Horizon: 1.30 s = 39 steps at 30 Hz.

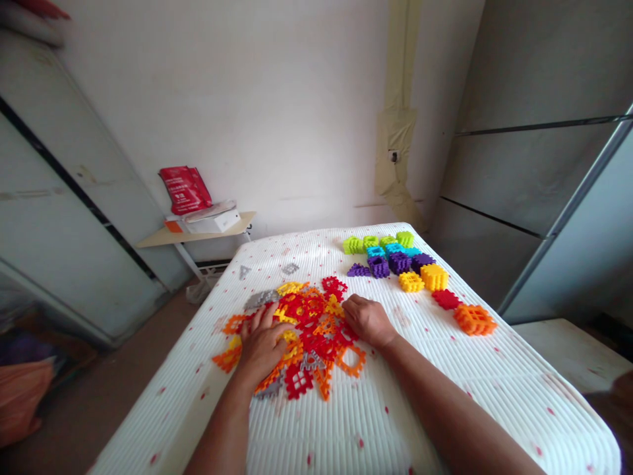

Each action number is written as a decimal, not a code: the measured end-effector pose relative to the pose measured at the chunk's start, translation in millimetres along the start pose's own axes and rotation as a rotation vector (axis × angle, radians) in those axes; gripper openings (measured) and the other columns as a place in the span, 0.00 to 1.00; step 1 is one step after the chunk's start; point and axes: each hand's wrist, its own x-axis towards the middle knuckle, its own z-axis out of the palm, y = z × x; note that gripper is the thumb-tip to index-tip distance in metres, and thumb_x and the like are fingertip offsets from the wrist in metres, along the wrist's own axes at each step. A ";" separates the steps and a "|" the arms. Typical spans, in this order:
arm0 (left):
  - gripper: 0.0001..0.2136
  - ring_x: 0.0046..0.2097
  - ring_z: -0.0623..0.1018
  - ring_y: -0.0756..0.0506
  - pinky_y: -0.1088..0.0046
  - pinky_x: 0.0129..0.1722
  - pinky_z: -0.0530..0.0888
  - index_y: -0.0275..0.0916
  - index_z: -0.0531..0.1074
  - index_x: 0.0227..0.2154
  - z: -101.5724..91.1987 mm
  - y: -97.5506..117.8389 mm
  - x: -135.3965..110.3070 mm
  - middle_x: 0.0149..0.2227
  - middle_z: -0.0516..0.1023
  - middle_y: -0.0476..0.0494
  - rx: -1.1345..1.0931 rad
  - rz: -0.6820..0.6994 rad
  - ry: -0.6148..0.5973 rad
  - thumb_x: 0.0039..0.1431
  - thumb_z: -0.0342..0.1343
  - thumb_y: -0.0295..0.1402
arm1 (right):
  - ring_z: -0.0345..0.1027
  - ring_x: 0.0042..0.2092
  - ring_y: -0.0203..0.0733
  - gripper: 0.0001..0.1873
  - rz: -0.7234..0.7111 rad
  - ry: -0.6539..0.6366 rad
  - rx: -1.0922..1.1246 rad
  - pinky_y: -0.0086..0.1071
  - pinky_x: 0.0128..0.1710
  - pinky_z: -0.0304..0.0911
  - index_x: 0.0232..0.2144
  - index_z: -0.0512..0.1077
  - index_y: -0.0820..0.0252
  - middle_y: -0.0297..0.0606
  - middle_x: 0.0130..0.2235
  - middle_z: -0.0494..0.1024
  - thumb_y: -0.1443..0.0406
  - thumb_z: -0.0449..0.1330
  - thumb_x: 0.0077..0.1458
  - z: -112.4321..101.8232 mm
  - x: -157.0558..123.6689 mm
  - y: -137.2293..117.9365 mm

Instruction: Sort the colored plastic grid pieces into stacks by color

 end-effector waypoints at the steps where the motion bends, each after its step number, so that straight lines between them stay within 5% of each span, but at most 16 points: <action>1: 0.19 0.64 0.51 0.38 0.46 0.58 0.46 0.53 0.75 0.40 -0.2 0.8 0.0 0.63 0.55 0.49 -0.002 0.000 0.002 0.47 0.51 0.27 | 0.62 0.32 0.34 0.18 -0.004 -0.002 -0.008 0.25 0.33 0.55 0.28 0.70 0.60 0.38 0.32 0.71 0.65 0.42 0.61 -0.1 0.0 0.0; 12: 0.11 0.63 0.52 0.39 0.50 0.58 0.51 0.44 0.73 0.30 1.0 1.8 -0.8 0.62 0.57 0.48 -0.037 0.079 0.075 0.45 0.51 0.24 | 0.61 0.30 0.33 0.17 -0.052 0.037 -0.038 0.25 0.31 0.52 0.26 0.68 0.60 0.37 0.30 0.70 0.66 0.43 0.61 0.8 -0.5 0.6; 22: 0.08 0.54 0.65 0.40 0.57 0.55 0.61 0.41 0.71 0.25 5.1 -4.3 7.3 0.49 0.72 0.44 -0.177 0.187 0.360 0.45 0.50 0.22 | 0.63 0.30 0.33 0.16 -0.050 0.042 -0.041 0.25 0.31 0.54 0.27 0.68 0.60 0.37 0.30 0.70 0.66 0.43 0.61 -0.2 -0.1 1.3; 29: 0.05 0.36 0.72 0.45 0.66 0.41 0.69 0.40 0.71 0.24 -2.2 -3.4 8.8 0.28 0.75 0.47 -0.359 0.137 0.473 0.45 0.52 0.26 | 0.64 0.31 0.33 0.17 -0.039 0.059 -0.021 0.25 0.31 0.55 0.28 0.70 0.61 0.39 0.32 0.72 0.66 0.43 0.61 0.5 -0.1 2.1; 39: 0.06 0.32 0.74 0.48 0.72 0.36 0.71 0.39 0.72 0.27 3.5 -6.1 4.7 0.28 0.75 0.48 -0.604 -0.031 0.490 0.50 0.54 0.35 | 0.68 0.33 0.34 0.14 -0.067 0.155 0.076 0.26 0.34 0.59 0.35 0.71 0.59 0.39 0.33 0.73 0.63 0.46 0.61 2.7 2.0 -17.2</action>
